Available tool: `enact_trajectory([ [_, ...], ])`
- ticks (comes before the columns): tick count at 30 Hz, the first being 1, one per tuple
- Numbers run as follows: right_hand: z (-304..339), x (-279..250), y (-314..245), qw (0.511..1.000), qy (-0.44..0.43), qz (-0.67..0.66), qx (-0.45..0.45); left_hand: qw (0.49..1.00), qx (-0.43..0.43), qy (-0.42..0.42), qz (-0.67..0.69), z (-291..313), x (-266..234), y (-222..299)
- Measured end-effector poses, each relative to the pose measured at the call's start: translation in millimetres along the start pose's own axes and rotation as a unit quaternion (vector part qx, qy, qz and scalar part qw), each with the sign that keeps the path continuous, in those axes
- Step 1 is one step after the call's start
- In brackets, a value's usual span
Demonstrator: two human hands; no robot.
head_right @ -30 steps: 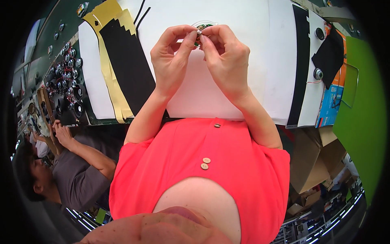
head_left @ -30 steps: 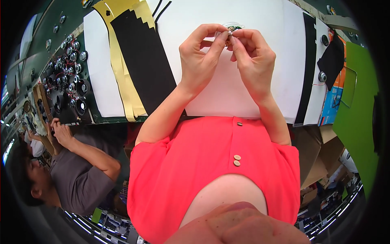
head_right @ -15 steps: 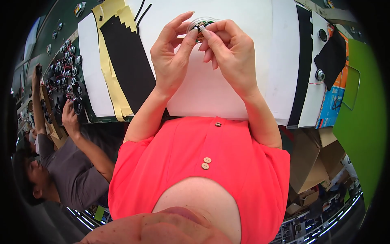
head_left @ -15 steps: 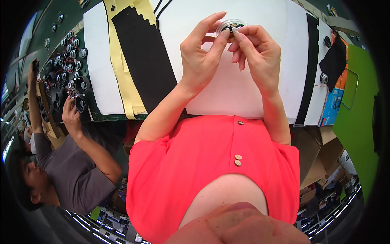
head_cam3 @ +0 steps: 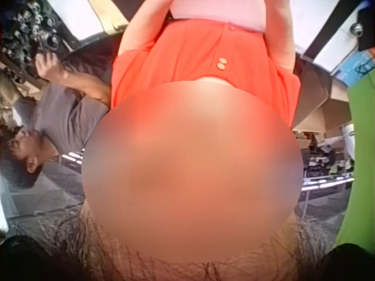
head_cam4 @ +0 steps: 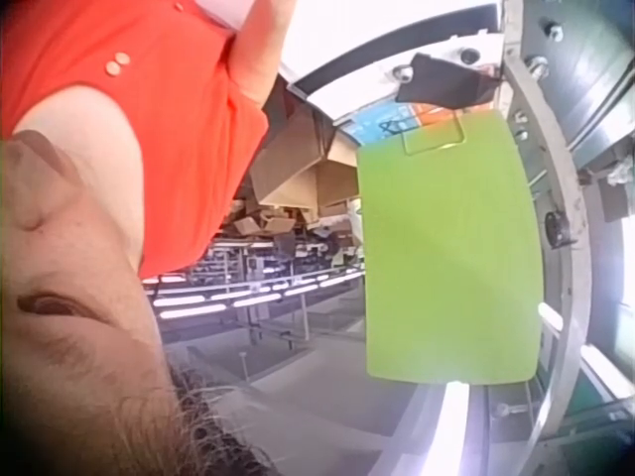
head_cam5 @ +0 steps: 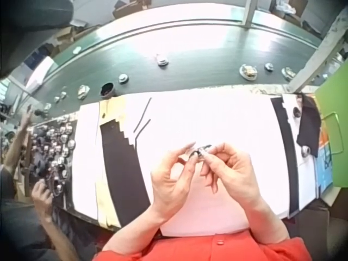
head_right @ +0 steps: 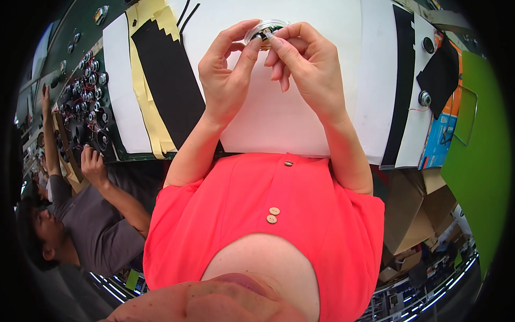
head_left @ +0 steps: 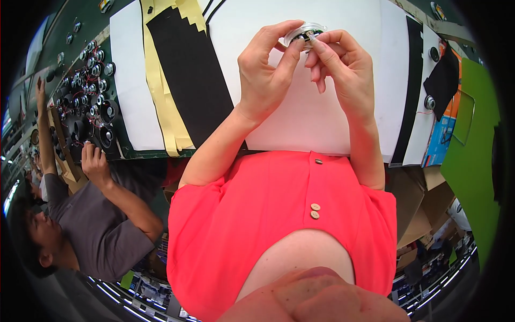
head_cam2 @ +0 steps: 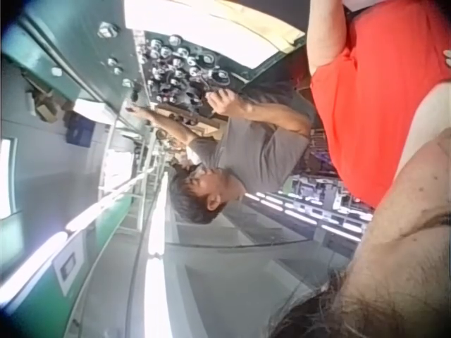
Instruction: The person assembles small electronic components by hand, combining circular circuit boards with batteries and wiring.
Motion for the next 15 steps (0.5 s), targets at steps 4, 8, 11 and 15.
enact_trajectory([
  [4, 0, -2, 1, 1.0, 0.005, -0.002, 0.004, 0.999, 0.036, -0.007, -0.032, -1, 0, 4],
  [8, 1, -2, -1, 1.0, 0.005, -0.007, 0.002, 0.997, 0.055, -0.015, -0.06, -1, 0, 7],
  [11, 2, -2, -3, 1.0, 0.005, -0.005, 0.006, 0.996, 0.061, -0.003, -0.067, -1, -1, 10],
  [15, 5, -1, -5, 1.0, 0.013, 0.011, 0.016, 0.992, 0.09, -0.014, -0.085, 0, -2, 12],
])
Point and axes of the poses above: each hand's wrist, its own z-axis away from the middle knuckle, its own x-axis out of the palm, y = z × x, the point moved 6 cm from there along -z, towards the middle knuckle, and after that the axes turned 4 degrees about y, right-handed, at the moved point
